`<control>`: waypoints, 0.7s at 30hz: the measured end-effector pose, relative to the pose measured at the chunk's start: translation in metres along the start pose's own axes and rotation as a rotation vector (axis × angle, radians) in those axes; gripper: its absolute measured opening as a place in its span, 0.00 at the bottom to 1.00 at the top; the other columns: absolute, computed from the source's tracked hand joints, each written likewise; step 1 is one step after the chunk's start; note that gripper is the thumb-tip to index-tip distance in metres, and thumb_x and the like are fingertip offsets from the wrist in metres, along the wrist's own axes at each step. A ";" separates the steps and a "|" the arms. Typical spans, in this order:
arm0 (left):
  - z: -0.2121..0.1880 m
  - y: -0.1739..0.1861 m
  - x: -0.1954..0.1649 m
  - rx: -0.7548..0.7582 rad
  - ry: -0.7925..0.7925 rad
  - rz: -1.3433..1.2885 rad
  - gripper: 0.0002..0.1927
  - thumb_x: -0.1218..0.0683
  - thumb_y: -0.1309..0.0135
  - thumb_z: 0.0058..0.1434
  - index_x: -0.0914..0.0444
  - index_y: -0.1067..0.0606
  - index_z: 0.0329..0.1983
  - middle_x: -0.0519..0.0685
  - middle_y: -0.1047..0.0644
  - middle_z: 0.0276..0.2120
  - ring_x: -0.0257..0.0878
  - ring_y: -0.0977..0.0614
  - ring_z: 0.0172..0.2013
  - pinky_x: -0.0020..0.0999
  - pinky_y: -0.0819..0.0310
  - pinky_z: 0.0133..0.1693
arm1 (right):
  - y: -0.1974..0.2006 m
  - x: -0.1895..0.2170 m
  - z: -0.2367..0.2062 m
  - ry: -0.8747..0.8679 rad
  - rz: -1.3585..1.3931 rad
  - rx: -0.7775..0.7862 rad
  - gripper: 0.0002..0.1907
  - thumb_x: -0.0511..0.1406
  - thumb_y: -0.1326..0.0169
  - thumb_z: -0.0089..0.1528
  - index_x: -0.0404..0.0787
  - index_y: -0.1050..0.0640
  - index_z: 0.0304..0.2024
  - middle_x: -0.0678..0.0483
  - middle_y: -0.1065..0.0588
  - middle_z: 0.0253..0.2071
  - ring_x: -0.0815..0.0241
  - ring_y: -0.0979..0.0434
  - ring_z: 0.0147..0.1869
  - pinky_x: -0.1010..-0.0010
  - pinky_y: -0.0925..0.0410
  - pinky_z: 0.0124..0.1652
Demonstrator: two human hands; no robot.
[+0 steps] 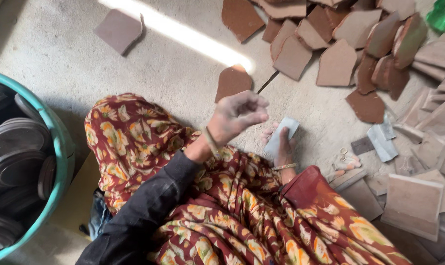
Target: The person sits on the floor holding a small white rectangular piece in one hand and repeatedly rubs it with a small handheld abrasive tool, working the piece over their lap. They set finished pieces aside among large piles of broken ceramic pieces on the floor and pick up new pieces to work one at a time.
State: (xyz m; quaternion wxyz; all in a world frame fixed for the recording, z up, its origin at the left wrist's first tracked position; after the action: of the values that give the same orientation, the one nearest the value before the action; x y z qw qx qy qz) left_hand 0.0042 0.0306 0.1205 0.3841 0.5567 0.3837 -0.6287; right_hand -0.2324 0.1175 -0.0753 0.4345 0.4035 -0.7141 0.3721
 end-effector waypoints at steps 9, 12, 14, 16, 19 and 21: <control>-0.017 0.028 0.037 0.258 0.210 1.056 0.19 0.43 0.41 0.63 0.53 0.22 0.54 0.51 0.21 0.52 0.50 0.20 0.51 0.54 0.31 0.55 | 0.011 -0.015 0.010 0.007 -0.001 0.036 0.42 0.60 0.56 0.66 0.30 0.28 0.62 0.44 0.19 0.42 0.53 0.14 0.43 0.64 0.22 0.43; -0.026 0.022 0.040 0.335 0.299 0.943 0.14 0.43 0.44 0.67 0.51 0.19 0.51 0.46 0.15 0.46 0.43 0.16 0.45 0.44 0.24 0.52 | 0.013 -0.018 0.008 0.000 0.022 0.032 0.43 0.61 0.55 0.66 0.28 0.29 0.63 0.44 0.20 0.42 0.52 0.15 0.43 0.63 0.22 0.44; -0.030 0.021 0.038 0.285 0.218 0.824 0.13 0.44 0.43 0.67 0.53 0.19 0.49 0.47 0.16 0.42 0.44 0.15 0.41 0.41 0.21 0.47 | 0.012 -0.021 0.007 0.008 0.088 0.063 0.44 0.60 0.53 0.66 0.27 0.30 0.63 0.42 0.21 0.42 0.50 0.16 0.43 0.61 0.22 0.44; -0.026 0.008 0.057 0.494 0.408 0.887 0.14 0.46 0.46 0.65 0.49 0.21 0.53 0.45 0.17 0.45 0.43 0.15 0.41 0.40 0.19 0.44 | 0.017 -0.024 0.003 -0.002 0.068 0.069 0.44 0.61 0.54 0.66 0.27 0.31 0.64 0.43 0.21 0.43 0.52 0.16 0.44 0.63 0.23 0.45; -0.028 -0.022 0.077 0.834 0.407 0.818 0.17 0.46 0.45 0.63 0.48 0.23 0.56 0.45 0.19 0.48 0.45 0.17 0.46 0.42 0.25 0.49 | 0.015 -0.025 0.009 -0.041 0.097 0.097 0.44 0.61 0.55 0.66 0.31 0.33 0.66 0.44 0.22 0.44 0.54 0.17 0.46 0.64 0.23 0.45; -0.044 -0.030 0.083 0.927 0.309 0.756 0.19 0.45 0.42 0.62 0.49 0.24 0.56 0.47 0.19 0.49 0.48 0.19 0.49 0.43 0.27 0.52 | 0.013 -0.026 0.008 -0.060 0.094 0.088 0.43 0.61 0.55 0.66 0.31 0.33 0.65 0.44 0.22 0.44 0.54 0.17 0.45 0.65 0.23 0.45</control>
State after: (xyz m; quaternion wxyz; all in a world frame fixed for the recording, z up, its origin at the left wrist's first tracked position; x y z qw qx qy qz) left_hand -0.0124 0.0779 0.0356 0.2385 0.8478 -0.1023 -0.4624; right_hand -0.2397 0.1218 -0.1041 0.3767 0.3991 -0.7281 0.4107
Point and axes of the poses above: each hand's wrist, its own z-axis towards the middle knuckle, its own y-axis out of the back of the hand, x = y × z, the point moved 3 cm from there along z, towards the middle knuckle
